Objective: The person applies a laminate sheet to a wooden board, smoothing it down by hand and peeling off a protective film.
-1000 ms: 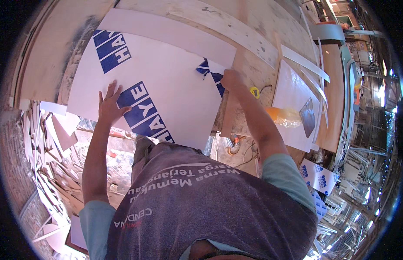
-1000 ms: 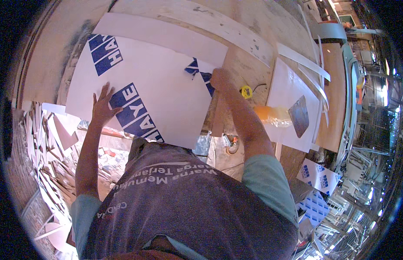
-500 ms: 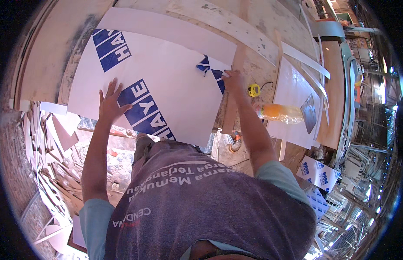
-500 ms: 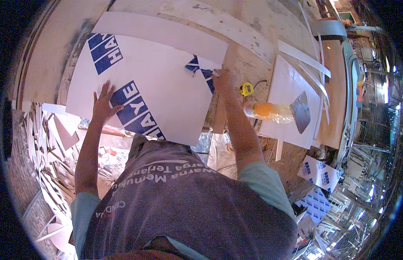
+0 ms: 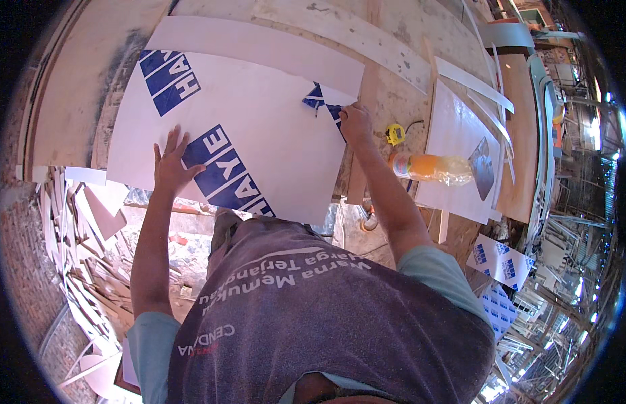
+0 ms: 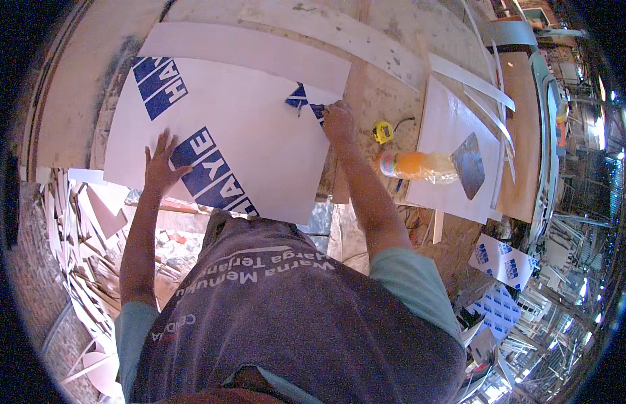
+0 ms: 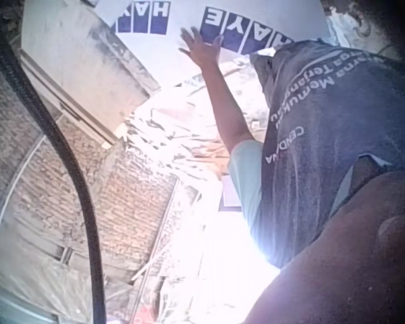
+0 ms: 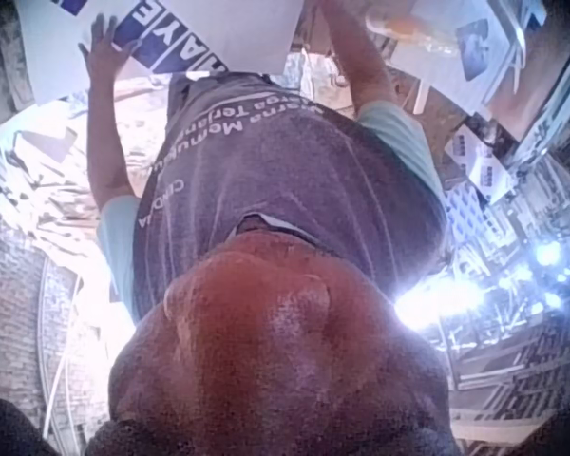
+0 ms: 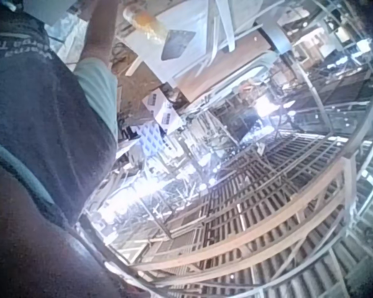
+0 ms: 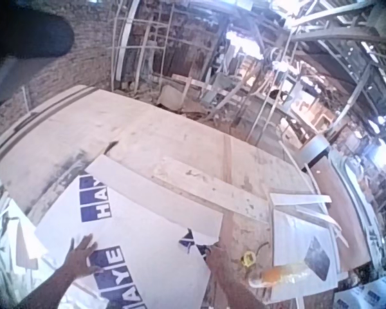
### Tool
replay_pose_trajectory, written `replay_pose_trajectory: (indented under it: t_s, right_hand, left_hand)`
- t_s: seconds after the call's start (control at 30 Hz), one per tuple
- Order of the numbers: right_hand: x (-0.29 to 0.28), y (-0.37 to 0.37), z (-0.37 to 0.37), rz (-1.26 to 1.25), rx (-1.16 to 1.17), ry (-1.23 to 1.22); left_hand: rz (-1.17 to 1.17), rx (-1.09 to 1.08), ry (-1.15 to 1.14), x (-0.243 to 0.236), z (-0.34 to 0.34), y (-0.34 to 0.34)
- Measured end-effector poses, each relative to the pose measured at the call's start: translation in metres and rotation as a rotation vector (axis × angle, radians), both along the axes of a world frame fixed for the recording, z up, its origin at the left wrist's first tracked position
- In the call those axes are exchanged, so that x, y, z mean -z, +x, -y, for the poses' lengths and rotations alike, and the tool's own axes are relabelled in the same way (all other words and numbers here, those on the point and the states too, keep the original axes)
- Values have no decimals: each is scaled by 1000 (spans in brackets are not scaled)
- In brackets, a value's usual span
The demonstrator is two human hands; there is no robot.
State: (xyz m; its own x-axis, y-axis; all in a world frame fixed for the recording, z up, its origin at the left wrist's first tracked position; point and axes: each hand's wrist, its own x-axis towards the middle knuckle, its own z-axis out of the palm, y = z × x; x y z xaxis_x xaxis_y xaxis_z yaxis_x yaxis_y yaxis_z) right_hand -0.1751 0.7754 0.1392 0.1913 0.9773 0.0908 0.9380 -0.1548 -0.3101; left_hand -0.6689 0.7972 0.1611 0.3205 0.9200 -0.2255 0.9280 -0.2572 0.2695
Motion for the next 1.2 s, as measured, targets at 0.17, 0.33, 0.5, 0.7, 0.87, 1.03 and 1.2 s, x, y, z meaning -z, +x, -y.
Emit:
replay_pose_trajectory:
  t_s: [0.17,0.33,0.5,0.7,0.87,1.03,1.2]
  right_hand:
    - [-11,-10,-8,-130,109,-118]
    - [-30,-78,-27,-162,124,1]
    - [11,-70,-56,-79,311,70]
    - [22,-59,-63,-128,299,28]
    - [30,-60,-52,-153,182,198]
    - [29,-94,-54,-198,371,298]
    - [28,-102,-73,-366,597,266]
  left_hand:
    - [-19,-22,-32,-3,-1,4]
    - [-47,-5,-24,-4,0,0]
    - [4,31,4,0,-2,-2]
    - [-5,17,-5,-5,-2,1]
    - [32,26,28,-4,-3,-2]
    - [34,20,11,-9,-3,-2]
    - [31,36,-3,-9,-6,-2]
